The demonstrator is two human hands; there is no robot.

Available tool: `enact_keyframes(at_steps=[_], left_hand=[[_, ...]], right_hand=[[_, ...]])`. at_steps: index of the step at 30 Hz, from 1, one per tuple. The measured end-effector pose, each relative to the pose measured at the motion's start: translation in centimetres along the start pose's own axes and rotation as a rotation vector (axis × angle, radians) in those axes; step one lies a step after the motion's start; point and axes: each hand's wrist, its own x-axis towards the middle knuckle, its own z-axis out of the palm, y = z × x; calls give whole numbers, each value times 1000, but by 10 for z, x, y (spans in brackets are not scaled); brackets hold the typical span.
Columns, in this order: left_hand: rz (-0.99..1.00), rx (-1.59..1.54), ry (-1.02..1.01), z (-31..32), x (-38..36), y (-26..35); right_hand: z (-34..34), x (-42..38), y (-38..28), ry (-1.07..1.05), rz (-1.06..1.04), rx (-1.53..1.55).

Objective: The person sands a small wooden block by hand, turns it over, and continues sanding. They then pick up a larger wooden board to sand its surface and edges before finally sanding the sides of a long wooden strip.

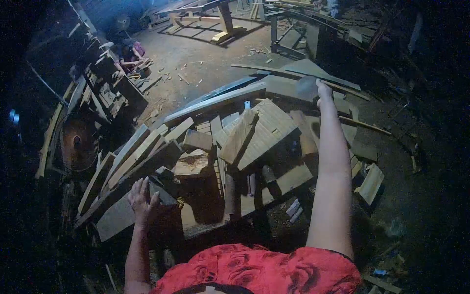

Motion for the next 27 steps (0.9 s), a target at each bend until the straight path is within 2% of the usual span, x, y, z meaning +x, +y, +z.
enact_keyframes(at_steps=[1,2,4,8,10,11,12,14,19,21,22,24,26,27], left_hand=[[-6,2,-2,0,-1,0],[-7,-12,-2,-1,0,1],[-12,-28,-6,-2,0,1],[-21,-32,-23,-5,1,3],[-7,-44,-44,-5,-1,3],[-5,-38,-28,-5,-1,3],[-2,-34,-10,-4,-1,4],[-1,-58,-47,-7,-1,7],[2,-58,16,1,-2,1],[4,-49,19,4,-2,-3],[0,-33,21,5,-2,-3],[6,-21,29,4,-3,-2],[13,-9,37,4,-3,-2],[19,-15,41,5,-2,-4]], right_hand=[[3,-4,4,7,-86,-12],[3,-8,6,3,-82,-14],[0,-19,4,61,86,40],[-7,-50,-7,138,63,53],[-24,-63,-17,44,168,304],[-33,-69,-19,-26,123,356],[-46,-79,-20,-3,122,355],[-55,-130,-45,-265,3,308],[-118,-163,-16,-285,82,77],[-123,-199,-13,-335,-25,-382],[-121,-210,-16,-330,-24,-381],[-116,-230,-20,-278,-322,-417],[-110,-235,-23,-171,-497,-543],[-107,-236,-28,-131,-621,-820]])
